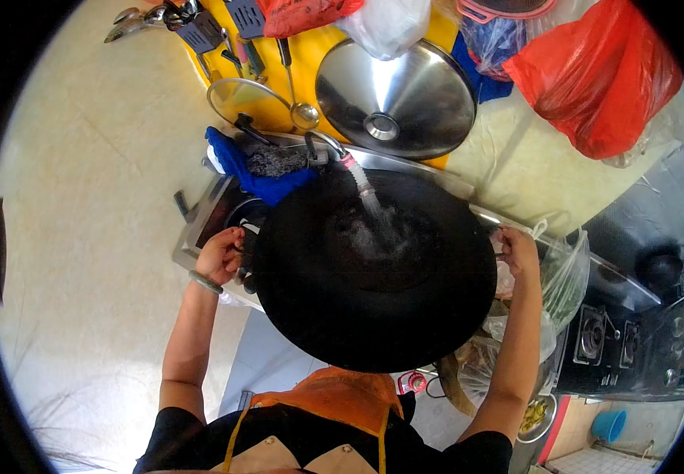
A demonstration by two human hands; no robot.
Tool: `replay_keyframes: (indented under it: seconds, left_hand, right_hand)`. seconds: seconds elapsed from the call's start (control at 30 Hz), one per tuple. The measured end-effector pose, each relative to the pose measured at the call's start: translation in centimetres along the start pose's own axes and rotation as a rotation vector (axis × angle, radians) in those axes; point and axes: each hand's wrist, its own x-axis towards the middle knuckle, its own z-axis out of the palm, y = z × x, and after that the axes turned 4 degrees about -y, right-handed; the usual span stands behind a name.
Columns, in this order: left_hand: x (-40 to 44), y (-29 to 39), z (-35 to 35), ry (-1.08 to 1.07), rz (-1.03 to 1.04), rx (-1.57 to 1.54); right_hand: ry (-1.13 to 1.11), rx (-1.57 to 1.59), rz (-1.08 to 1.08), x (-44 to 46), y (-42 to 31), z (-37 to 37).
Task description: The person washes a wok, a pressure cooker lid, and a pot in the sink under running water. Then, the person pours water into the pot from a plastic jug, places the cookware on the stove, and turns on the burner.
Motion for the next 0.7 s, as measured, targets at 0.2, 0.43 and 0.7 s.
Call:
replay_keyframes:
  seconds: [0.2, 0.43, 0.7]
  left_hand:
    - [-0.2, 0.1, -0.1, -0.009, -0.006, -0.007]
    - [-0.7, 0.5, 0.2, -0.003, 0.022, 0.015]
    - [-0.7, 0.6, -0.1, -0.044, 0.025, -0.007]
  right_hand:
    - [-0.032, 0.016, -0.007, -0.1, 0.2, -0.3]
    - [0.005, -0.007, -0.019, -1.1, -0.5, 0.3]
    - [-0.011, 0.014, -0.022, -0.8, 0.2, -0.4]
